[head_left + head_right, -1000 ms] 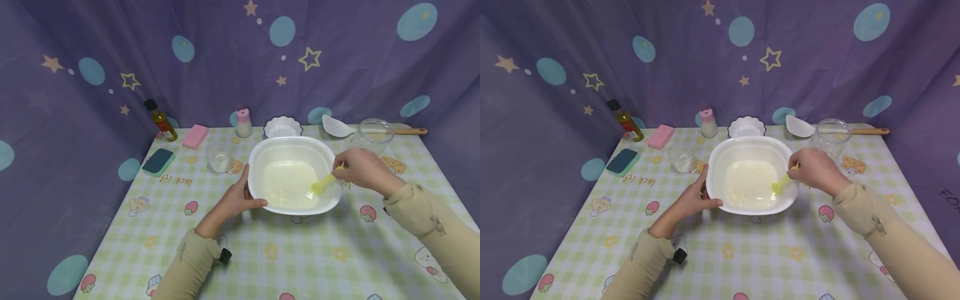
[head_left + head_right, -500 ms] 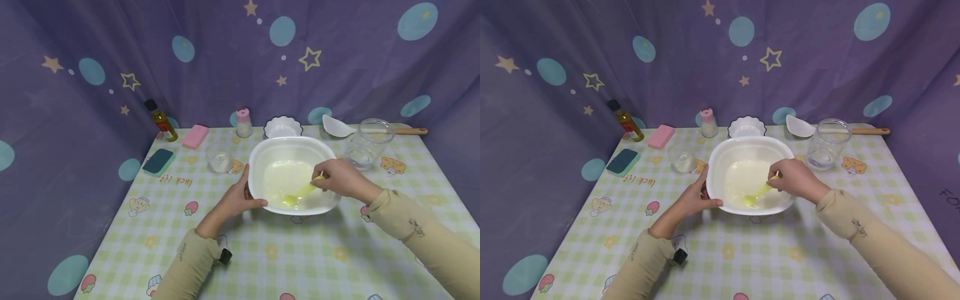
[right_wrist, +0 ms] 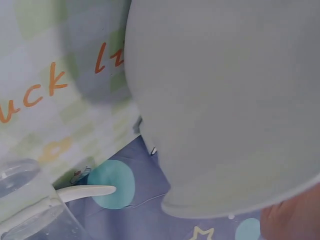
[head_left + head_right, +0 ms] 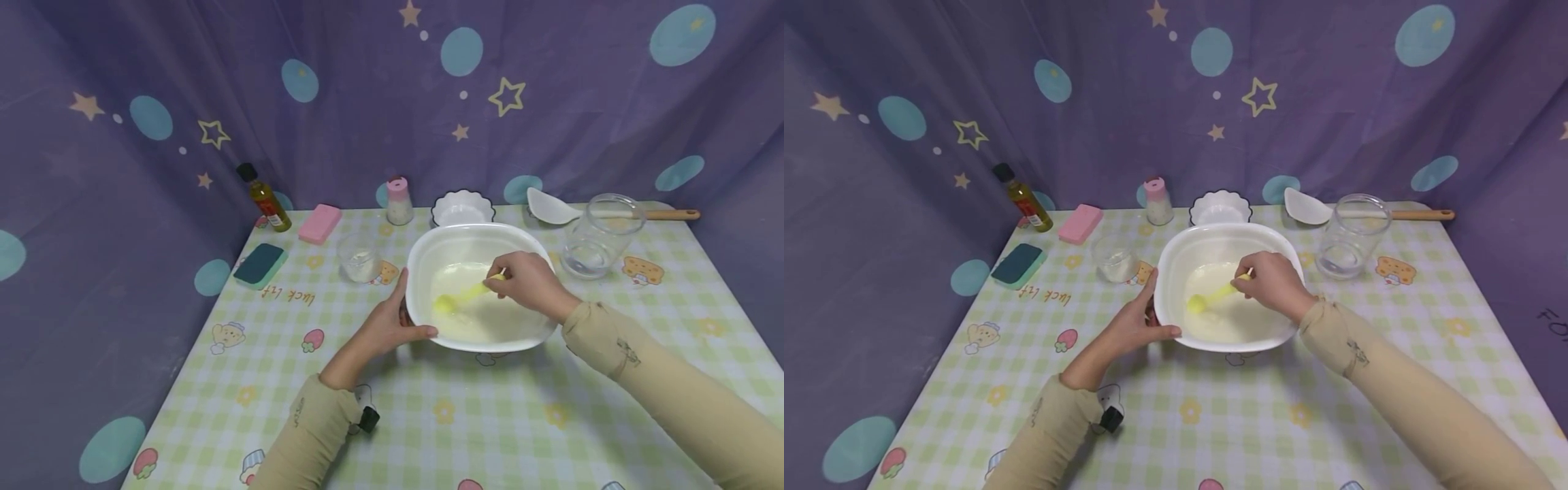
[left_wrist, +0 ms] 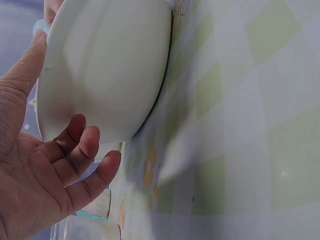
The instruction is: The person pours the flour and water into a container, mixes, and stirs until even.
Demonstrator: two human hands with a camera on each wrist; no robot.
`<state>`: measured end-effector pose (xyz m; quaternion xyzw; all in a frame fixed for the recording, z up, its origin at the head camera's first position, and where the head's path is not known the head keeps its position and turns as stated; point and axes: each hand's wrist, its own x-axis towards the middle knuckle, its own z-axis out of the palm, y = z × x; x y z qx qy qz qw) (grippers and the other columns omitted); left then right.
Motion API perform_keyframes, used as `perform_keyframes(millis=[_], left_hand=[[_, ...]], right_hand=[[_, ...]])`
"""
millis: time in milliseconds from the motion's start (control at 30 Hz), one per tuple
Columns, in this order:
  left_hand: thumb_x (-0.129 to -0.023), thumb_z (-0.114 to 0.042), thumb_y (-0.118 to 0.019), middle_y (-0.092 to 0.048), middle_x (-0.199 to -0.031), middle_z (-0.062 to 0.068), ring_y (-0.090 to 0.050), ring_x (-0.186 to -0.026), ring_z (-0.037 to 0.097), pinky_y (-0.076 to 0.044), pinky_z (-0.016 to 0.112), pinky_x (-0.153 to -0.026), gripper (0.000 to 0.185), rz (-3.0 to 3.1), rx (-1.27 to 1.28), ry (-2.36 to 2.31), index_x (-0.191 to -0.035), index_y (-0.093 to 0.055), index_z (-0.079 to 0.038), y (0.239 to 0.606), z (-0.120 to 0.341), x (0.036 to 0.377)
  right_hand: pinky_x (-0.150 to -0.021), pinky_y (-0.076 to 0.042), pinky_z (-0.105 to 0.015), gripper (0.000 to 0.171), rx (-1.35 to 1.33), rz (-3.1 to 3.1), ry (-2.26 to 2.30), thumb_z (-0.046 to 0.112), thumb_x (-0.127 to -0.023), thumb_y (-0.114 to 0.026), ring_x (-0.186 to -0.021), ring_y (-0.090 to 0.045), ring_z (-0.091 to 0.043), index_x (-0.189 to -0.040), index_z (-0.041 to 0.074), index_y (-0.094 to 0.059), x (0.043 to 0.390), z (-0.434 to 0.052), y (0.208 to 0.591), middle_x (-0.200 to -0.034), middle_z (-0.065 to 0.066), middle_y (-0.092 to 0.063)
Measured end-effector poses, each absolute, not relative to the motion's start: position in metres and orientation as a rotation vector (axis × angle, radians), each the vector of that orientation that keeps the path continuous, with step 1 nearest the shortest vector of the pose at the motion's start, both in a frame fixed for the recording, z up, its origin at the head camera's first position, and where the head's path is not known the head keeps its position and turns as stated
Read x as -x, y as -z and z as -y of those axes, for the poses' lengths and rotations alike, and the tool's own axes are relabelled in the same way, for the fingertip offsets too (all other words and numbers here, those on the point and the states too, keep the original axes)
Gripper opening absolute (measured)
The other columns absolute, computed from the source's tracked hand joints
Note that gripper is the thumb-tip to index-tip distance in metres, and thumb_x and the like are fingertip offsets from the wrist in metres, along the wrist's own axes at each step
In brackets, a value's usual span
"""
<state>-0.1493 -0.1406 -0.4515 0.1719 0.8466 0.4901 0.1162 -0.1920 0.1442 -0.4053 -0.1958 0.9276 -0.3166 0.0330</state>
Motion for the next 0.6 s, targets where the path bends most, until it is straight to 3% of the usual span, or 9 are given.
perform_keyframes(millis=[600], left_hand=[[-0.076, -0.036, -0.085, -0.061, -0.123, 0.012, -0.058, -0.088, 0.016, -0.048, 0.03, -0.075, 0.121, -2.474, -0.498, -1.436, -0.158, 0.004, -0.025, 0.451, 0.141, 0.149]], right_hand=[[-0.068, -0.042, -0.039, 0.016, 0.37, -2.944, 0.883, 0.02, -0.09, -0.068, -0.066, -0.062, -0.02, -0.091, 0.005, -0.073, 0.205, -0.186, 0.395, -0.065, 0.002, -0.067]])
